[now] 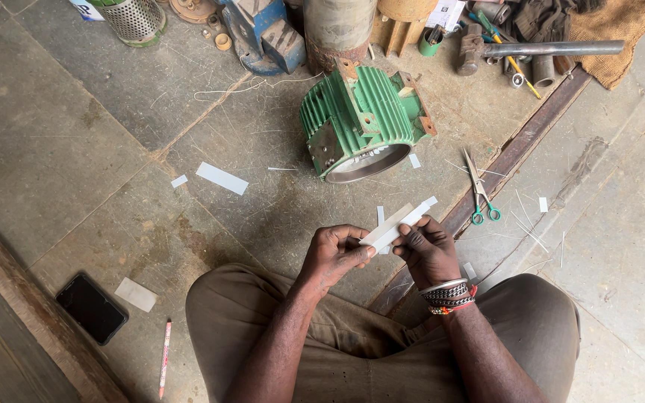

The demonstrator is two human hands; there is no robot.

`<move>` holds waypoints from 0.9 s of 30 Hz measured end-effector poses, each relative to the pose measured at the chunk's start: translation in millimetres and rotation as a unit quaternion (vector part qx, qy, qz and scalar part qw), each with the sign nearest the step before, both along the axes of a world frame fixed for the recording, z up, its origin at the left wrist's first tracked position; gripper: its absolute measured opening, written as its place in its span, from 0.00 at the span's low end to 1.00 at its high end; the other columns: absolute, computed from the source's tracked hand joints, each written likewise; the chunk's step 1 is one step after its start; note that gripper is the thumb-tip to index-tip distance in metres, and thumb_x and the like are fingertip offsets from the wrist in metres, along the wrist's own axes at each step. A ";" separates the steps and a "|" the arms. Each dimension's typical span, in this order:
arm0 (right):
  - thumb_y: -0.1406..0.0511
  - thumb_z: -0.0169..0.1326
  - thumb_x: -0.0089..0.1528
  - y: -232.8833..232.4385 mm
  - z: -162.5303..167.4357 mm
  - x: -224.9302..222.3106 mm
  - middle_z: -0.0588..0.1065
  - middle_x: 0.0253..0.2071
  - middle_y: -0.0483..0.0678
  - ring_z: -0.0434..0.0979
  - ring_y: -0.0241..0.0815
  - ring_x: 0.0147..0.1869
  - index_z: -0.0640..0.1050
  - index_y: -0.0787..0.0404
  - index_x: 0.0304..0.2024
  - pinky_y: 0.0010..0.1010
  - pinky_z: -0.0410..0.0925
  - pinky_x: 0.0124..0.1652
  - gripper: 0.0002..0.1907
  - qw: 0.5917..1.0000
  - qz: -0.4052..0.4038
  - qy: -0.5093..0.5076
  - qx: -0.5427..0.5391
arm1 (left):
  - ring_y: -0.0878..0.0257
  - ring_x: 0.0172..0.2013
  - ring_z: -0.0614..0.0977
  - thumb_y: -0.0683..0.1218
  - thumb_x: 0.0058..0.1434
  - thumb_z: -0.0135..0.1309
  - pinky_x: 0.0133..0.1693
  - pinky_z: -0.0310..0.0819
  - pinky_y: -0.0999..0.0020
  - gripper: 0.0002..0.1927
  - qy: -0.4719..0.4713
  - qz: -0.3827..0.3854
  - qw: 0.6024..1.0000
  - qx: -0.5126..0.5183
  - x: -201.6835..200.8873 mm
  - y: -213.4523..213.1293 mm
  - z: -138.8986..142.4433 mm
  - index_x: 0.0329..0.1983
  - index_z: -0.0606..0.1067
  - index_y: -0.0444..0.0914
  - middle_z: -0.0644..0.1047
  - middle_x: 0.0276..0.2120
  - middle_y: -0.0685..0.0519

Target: The person sits on the floor and works on a green electric motor. They cut small white rectangular pieces with scissors and insert them into the slots of the motor's stator, repeating the process several times.

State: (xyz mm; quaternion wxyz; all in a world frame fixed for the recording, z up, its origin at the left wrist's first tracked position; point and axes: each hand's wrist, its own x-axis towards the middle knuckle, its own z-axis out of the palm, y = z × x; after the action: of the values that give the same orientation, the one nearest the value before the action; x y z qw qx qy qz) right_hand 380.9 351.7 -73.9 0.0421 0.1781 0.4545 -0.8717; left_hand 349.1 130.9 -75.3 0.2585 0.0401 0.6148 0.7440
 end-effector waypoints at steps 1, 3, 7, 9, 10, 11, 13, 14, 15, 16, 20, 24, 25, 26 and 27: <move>0.71 0.58 0.65 1.7 1.4 -0.3 0.80 0.37 0.49 0.83 0.39 0.39 0.77 0.63 0.45 0.29 0.77 0.37 0.07 1.000 -0.006 0.004 0.000 | 0.68 0.31 0.84 0.41 0.60 0.65 0.32 0.82 0.75 0.14 0.007 -0.003 1.000 -0.001 -0.2 -1.0 1.1 0.47 0.79 0.32 0.83 0.29 0.49; 0.71 0.58 0.65 4.9 3.3 0.3 0.80 0.37 0.48 0.83 0.39 0.39 0.77 0.62 0.45 0.30 0.77 0.37 0.07 1.000 -0.017 0.005 0.003 | 0.68 0.30 0.84 0.41 0.60 0.65 0.31 0.81 0.75 0.13 0.007 -0.007 1.000 -0.010 0.2 -1.6 3.2 0.46 0.80 0.31 0.83 0.28 0.48; 0.72 0.57 0.65 9.6 5.6 1.3 0.80 0.37 0.49 0.83 0.40 0.39 0.78 0.63 0.45 0.30 0.77 0.37 0.06 0.999 -0.025 0.002 0.020 | 0.68 0.28 0.84 0.40 0.59 0.66 0.30 0.81 0.75 0.13 0.004 -0.010 1.000 -0.028 -0.8 -3.4 6.4 0.46 0.80 0.32 0.83 0.28 0.47; 0.72 0.57 0.65 10.2 5.9 1.1 0.80 0.37 0.49 0.83 0.40 0.39 0.78 0.64 0.44 0.30 0.77 0.37 0.05 0.999 -0.023 0.005 0.024 | 0.68 0.28 0.84 0.40 0.58 0.65 0.30 0.81 0.75 0.14 0.010 -0.009 1.000 -0.016 -1.4 -5.9 7.4 0.47 0.80 0.32 0.83 0.29 0.47; 0.72 0.57 0.65 10.3 6.1 0.8 0.80 0.37 0.50 0.83 0.40 0.39 0.78 0.63 0.44 0.30 0.77 0.37 0.05 0.999 -0.021 0.007 0.024 | 0.68 0.29 0.84 0.40 0.58 0.65 0.30 0.81 0.74 0.15 0.012 -0.008 1.000 -0.010 -1.8 -7.1 7.7 0.47 0.80 0.32 0.84 0.29 0.47; 0.72 0.57 0.65 10.4 6.2 0.7 0.81 0.37 0.50 0.83 0.40 0.39 0.78 0.63 0.44 0.30 0.77 0.37 0.05 0.999 -0.019 0.009 0.024 | 0.68 0.29 0.84 0.41 0.58 0.65 0.30 0.82 0.74 0.14 0.016 -0.009 1.000 -0.014 -2.4 -8.2 7.9 0.47 0.80 0.32 0.84 0.29 0.47; 0.72 0.57 0.65 10.7 6.3 0.4 0.81 0.37 0.50 0.83 0.40 0.40 0.78 0.64 0.44 0.30 0.77 0.38 0.05 1.000 -0.014 0.013 0.025 | 0.68 0.29 0.85 0.41 0.58 0.65 0.31 0.83 0.74 0.14 0.024 -0.012 0.999 -0.021 -3.6 -10.0 8.0 0.47 0.80 0.32 0.84 0.29 0.47; 0.72 0.57 0.65 10.9 6.3 0.4 0.81 0.37 0.51 0.84 0.41 0.40 0.77 0.64 0.44 0.30 0.78 0.38 0.05 1.000 -0.011 0.015 0.025 | 0.68 0.29 0.85 0.41 0.58 0.65 0.31 0.83 0.74 0.14 0.022 -0.013 0.999 -0.020 -3.9 -10.6 8.0 0.47 0.80 0.32 0.84 0.29 0.47; 0.72 0.57 0.65 11.1 6.2 0.3 0.81 0.37 0.51 0.84 0.41 0.40 0.77 0.64 0.44 0.30 0.78 0.38 0.05 1.000 -0.011 0.015 0.024 | 0.68 0.29 0.85 0.41 0.58 0.65 0.31 0.83 0.74 0.14 0.019 -0.013 1.000 -0.020 -4.1 -11.1 7.8 0.47 0.80 0.32 0.84 0.29 0.47; 0.72 0.57 0.65 11.3 6.1 0.2 0.81 0.37 0.51 0.84 0.41 0.40 0.77 0.64 0.44 0.30 0.78 0.38 0.06 1.000 -0.010 0.014 0.023 | 0.68 0.29 0.84 0.41 0.58 0.66 0.31 0.83 0.74 0.14 0.016 -0.013 1.000 -0.020 -4.2 -11.4 7.7 0.47 0.80 0.31 0.84 0.28 0.47; 0.73 0.57 0.64 12.1 6.1 -0.2 0.81 0.37 0.52 0.84 0.41 0.40 0.77 0.64 0.44 0.30 0.78 0.38 0.06 1.000 -0.011 0.012 0.020 | 0.68 0.29 0.84 0.41 0.59 0.65 0.31 0.82 0.74 0.14 0.022 -0.013 1.000 -0.014 -4.1 -11.9 7.3 0.47 0.80 0.31 0.84 0.29 0.47; 0.73 0.57 0.64 12.6 6.8 -0.6 0.81 0.37 0.52 0.84 0.41 0.40 0.77 0.64 0.45 0.30 0.78 0.39 0.07 0.999 -0.006 0.016 0.027 | 0.68 0.29 0.84 0.41 0.59 0.66 0.31 0.83 0.74 0.14 0.017 -0.015 1.000 -0.014 -5.0 -13.2 9.1 0.47 0.80 0.31 0.84 0.29 0.47; 0.73 0.57 0.64 12.9 6.6 -0.7 0.81 0.37 0.52 0.84 0.41 0.40 0.77 0.64 0.44 0.30 0.78 0.39 0.06 0.999 -0.004 0.019 0.025 | 0.68 0.29 0.84 0.41 0.59 0.66 0.32 0.83 0.74 0.14 0.015 -0.016 1.000 -0.014 -5.2 -13.6 9.9 0.47 0.80 0.31 0.84 0.29 0.47; 0.73 0.57 0.64 13.3 6.2 -0.7 0.81 0.37 0.51 0.84 0.41 0.40 0.77 0.64 0.44 0.30 0.78 0.39 0.06 0.999 -0.002 0.021 0.024 | 0.68 0.30 0.84 0.42 0.59 0.66 0.32 0.83 0.73 0.15 0.018 -0.018 0.999 -0.027 -5.4 -13.7 10.7 0.48 0.80 0.32 0.84 0.29 0.47; 0.73 0.57 0.64 13.8 5.5 -0.4 0.81 0.37 0.51 0.84 0.41 0.40 0.77 0.64 0.44 0.30 0.78 0.39 0.06 0.999 -0.001 0.019 0.027 | 0.67 0.30 0.84 0.43 0.58 0.65 0.33 0.83 0.71 0.16 0.020 -0.021 0.999 -0.041 -5.6 -13.7 11.5 0.48 0.80 0.32 0.84 0.29 0.48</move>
State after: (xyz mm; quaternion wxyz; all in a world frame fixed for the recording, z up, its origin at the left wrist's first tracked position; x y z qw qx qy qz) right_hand 380.5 365.5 -68.3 0.0273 0.1630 0.4781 -0.8626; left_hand 343.5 117.2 -63.7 0.2627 0.0571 0.6489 0.7118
